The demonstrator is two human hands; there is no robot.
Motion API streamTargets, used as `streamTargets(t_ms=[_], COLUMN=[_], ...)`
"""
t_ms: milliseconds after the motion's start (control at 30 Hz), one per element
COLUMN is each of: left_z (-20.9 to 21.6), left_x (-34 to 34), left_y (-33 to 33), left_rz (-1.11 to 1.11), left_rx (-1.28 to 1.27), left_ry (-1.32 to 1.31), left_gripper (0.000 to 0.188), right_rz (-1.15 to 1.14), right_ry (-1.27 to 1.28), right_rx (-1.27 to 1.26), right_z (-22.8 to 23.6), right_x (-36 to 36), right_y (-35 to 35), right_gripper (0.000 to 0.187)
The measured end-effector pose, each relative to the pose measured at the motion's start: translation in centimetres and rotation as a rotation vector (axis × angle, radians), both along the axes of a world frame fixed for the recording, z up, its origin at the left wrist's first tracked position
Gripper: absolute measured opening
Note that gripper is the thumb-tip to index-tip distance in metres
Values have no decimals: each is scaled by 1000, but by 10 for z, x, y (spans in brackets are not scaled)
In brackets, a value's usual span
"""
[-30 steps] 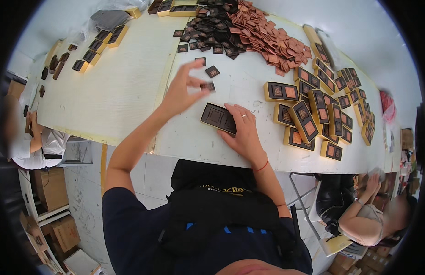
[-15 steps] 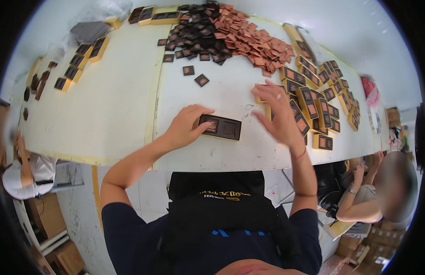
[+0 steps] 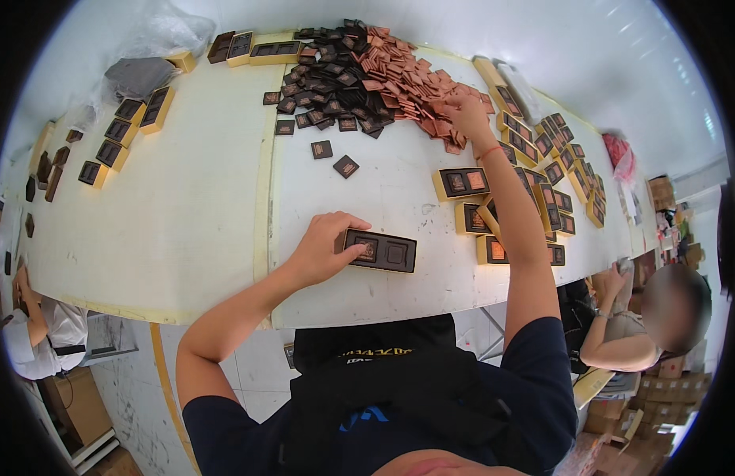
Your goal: The person places small square inserts into rectangular compact cases on a table, then closes the cases and stacks them. The person also handles plastic bags and larger chocolate bars, placing them into trays.
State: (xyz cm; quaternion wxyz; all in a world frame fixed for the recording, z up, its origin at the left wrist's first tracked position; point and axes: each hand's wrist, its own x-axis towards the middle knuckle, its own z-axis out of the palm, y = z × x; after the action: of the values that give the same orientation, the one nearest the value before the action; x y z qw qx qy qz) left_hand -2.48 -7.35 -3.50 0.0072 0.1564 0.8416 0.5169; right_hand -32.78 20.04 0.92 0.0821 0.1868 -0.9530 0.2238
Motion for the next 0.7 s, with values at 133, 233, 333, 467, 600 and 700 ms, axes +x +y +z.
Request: streamTargets(t_ms=[133,233,333,467,600,700], left_z=[0,-4,-2,-4,0,-2], left_x=[3,1,1,2,3,5], left_y=[-5,-8,-4,-7,-3,-4], left_rz=[-4,-14,-26,-2,1,9], left_rx=[0,-3,-12,-15,-26,-7], left_ry=[7,37,84,46,34,-5], left_gripper=[30,30,29,29,29,29], right_rz=[130,286,398,355,151,101], right_ry=[-402,-470,-530,-475,-488,-356], right_rx=[-453,-547,-522,-528,-908,-824], right_z=[29,53,24,11,-21,-25], right_x=[50,156,226,261,283,297], right_y=[4,-24,-22,-31,-37,-51], right_gripper=[23,28,25,16,19,37])
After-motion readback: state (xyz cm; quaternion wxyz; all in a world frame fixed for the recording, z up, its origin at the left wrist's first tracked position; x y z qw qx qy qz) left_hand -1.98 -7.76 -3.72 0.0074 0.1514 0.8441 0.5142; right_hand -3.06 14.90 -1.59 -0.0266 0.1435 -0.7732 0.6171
